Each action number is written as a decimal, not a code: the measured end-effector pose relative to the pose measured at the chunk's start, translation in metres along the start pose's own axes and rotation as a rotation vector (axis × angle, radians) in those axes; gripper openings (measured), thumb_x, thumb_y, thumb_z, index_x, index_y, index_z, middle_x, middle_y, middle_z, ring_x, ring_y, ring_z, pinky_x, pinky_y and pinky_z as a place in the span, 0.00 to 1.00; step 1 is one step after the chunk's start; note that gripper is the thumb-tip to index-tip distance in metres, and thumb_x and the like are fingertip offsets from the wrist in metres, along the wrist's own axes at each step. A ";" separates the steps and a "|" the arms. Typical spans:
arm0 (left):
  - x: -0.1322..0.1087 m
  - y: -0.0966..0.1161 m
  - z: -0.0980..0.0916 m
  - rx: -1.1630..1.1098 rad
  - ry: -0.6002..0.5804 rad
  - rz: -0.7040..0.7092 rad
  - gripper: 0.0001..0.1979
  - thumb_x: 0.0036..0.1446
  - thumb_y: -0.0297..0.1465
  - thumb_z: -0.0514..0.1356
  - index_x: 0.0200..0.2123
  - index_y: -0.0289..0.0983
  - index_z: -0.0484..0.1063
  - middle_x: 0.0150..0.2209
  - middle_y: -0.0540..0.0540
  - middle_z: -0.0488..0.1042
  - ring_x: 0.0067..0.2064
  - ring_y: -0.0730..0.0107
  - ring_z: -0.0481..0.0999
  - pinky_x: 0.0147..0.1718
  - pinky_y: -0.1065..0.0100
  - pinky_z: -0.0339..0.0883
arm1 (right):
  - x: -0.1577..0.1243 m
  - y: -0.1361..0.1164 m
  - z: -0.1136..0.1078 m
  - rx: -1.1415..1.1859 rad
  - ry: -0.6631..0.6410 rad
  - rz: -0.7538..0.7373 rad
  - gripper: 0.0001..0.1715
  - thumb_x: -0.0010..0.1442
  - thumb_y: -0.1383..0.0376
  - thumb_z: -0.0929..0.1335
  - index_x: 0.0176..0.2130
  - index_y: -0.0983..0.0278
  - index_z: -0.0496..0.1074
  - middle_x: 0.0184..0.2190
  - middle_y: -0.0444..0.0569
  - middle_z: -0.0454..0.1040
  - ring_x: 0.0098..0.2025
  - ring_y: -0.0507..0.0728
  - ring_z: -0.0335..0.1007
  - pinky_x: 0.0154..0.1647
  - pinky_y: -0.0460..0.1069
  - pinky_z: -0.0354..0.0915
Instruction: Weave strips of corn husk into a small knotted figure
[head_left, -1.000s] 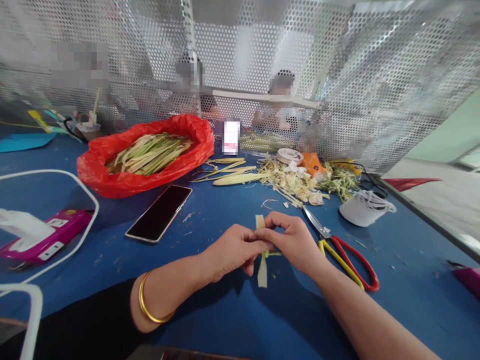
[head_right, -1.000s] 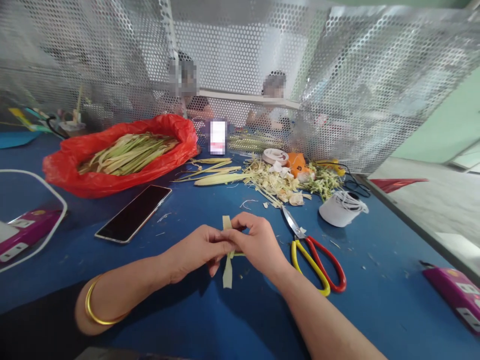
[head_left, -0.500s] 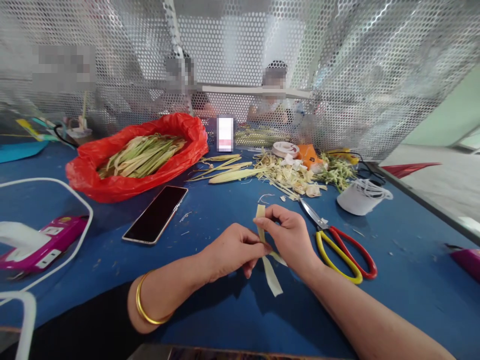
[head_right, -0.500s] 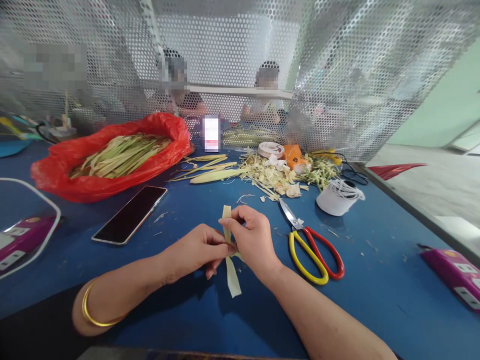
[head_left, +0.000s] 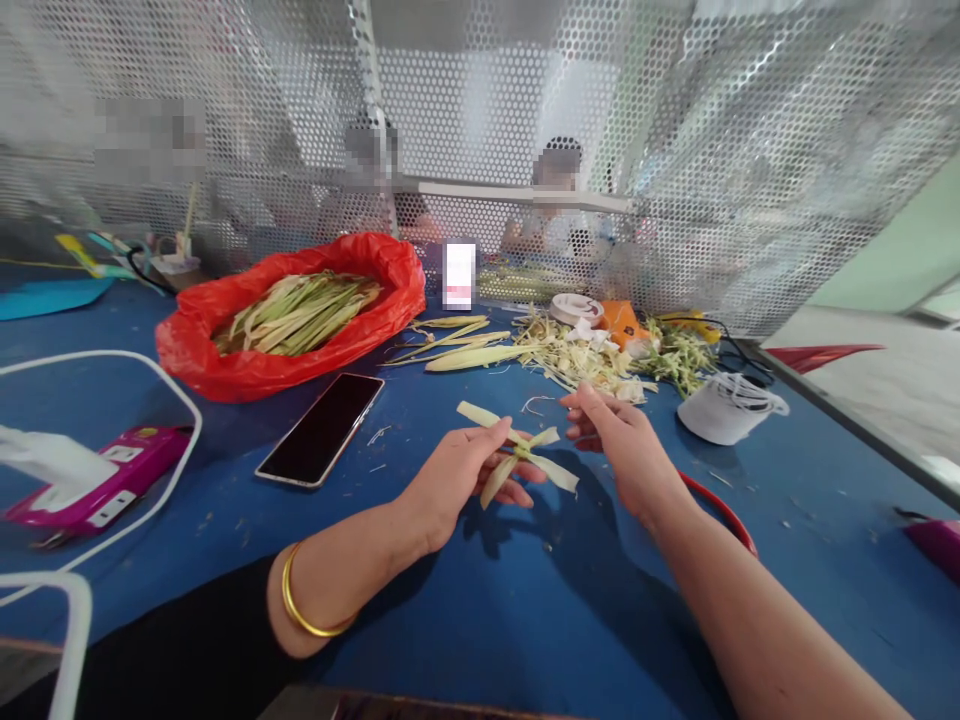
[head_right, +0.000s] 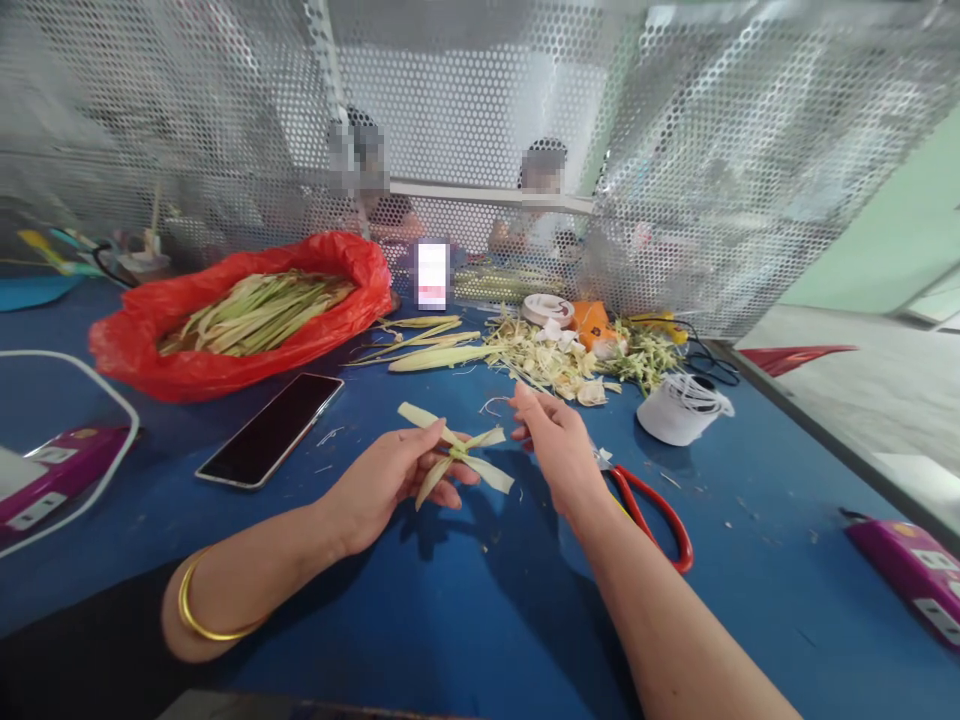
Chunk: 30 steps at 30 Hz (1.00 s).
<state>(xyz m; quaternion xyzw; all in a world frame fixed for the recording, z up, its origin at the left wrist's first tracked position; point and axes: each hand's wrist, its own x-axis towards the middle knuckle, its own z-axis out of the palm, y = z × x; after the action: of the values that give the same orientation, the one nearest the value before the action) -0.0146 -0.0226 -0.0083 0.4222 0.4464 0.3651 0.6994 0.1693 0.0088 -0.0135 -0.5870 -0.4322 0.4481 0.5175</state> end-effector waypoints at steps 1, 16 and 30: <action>0.000 0.000 0.000 -0.009 0.006 0.007 0.23 0.61 0.47 0.53 0.43 0.32 0.73 0.32 0.39 0.80 0.25 0.70 0.77 0.31 0.69 0.69 | -0.001 0.002 0.001 0.027 -0.041 0.077 0.26 0.44 0.45 0.74 0.31 0.64 0.77 0.25 0.45 0.72 0.23 0.51 0.65 0.24 0.47 0.60; 0.001 -0.002 0.002 0.027 0.017 -0.017 0.14 0.60 0.36 0.58 0.34 0.29 0.76 0.25 0.41 0.79 0.23 0.71 0.77 0.28 0.71 0.71 | -0.015 0.010 0.015 -0.145 -0.473 0.009 0.22 0.50 0.48 0.71 0.26 0.64 0.72 0.20 0.41 0.68 0.23 0.50 0.60 0.24 0.46 0.53; 0.007 -0.012 -0.001 0.036 -0.005 -0.029 0.14 0.53 0.37 0.64 0.37 0.32 0.78 0.27 0.42 0.79 0.24 0.72 0.76 0.29 0.70 0.70 | -0.022 0.010 0.019 0.154 -0.462 0.164 0.19 0.45 0.54 0.76 0.30 0.66 0.74 0.20 0.40 0.67 0.22 0.48 0.58 0.23 0.46 0.54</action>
<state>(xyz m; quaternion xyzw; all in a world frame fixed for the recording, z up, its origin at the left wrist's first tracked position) -0.0119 -0.0206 -0.0215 0.4291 0.4572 0.3461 0.6979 0.1468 -0.0092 -0.0231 -0.4611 -0.4546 0.6425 0.4099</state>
